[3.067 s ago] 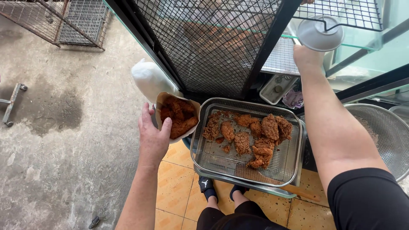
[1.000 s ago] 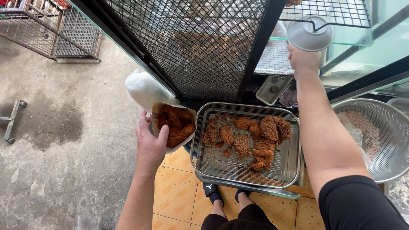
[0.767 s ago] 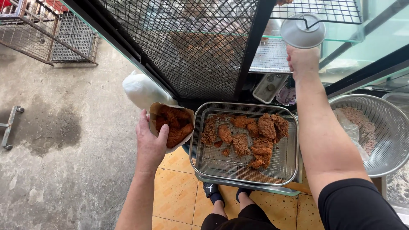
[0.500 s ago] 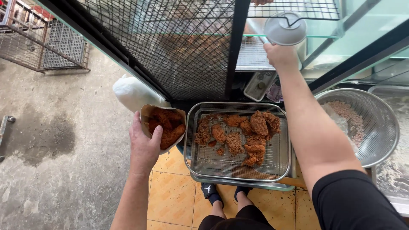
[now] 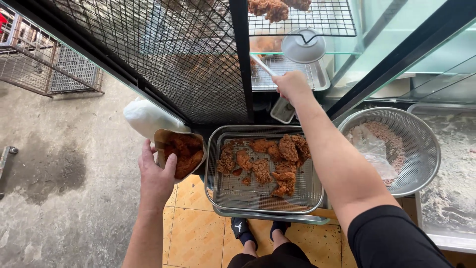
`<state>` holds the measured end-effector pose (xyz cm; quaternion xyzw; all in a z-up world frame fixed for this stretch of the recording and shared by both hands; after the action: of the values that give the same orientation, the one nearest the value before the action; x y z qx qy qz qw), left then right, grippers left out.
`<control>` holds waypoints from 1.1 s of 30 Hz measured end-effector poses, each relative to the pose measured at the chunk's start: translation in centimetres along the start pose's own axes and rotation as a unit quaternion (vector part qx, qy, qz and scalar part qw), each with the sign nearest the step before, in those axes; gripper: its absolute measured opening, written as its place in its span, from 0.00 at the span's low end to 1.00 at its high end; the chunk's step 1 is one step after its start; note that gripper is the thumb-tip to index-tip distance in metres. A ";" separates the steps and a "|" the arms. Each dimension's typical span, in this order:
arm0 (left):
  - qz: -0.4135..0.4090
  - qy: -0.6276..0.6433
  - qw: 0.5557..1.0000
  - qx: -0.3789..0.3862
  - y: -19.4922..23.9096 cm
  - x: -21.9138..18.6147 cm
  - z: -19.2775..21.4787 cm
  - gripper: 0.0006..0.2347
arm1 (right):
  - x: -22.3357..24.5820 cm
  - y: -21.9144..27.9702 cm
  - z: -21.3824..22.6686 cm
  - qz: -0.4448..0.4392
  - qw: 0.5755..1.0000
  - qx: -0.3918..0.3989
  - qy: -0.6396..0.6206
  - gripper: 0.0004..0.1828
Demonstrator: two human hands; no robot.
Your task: The person uses tongs to transfer pieces of fried chicken from a metal tray into a brown paper bag.
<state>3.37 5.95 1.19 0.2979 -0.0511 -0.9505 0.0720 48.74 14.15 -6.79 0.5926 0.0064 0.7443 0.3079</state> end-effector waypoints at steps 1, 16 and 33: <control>0.000 0.001 1.000 -0.002 0.1 -0.3 0.0 0.36 | -0.7 -0.8 0.0 0.002 1.000 0.000 0.000 0.18; 0.022 0.005 0.999 -0.038 0.4 0.6 0.7 0.36 | -7.2 -2.9 1.0 -0.189 0.916 0.100 -0.340 0.16; 0.040 -0.015 0.998 -0.053 1.2 3.5 0.4 0.36 | 2.1 8.7 1.0 0.264 0.935 0.024 0.236 0.15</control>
<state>0.40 4.21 -0.31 0.2768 -0.0132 -0.9527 0.1246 45.49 7.70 -1.33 0.3876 -0.0599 0.9168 0.0752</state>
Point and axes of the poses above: each hand's wrist, its own y-axis away from the middle knuckle, its own z-axis out of the back of the hand, x = y × z, the point moved 9 cm from there along -y, towards the middle knuckle, and after that the axes turned 10 degrees about -y, right-handed, at the moved point
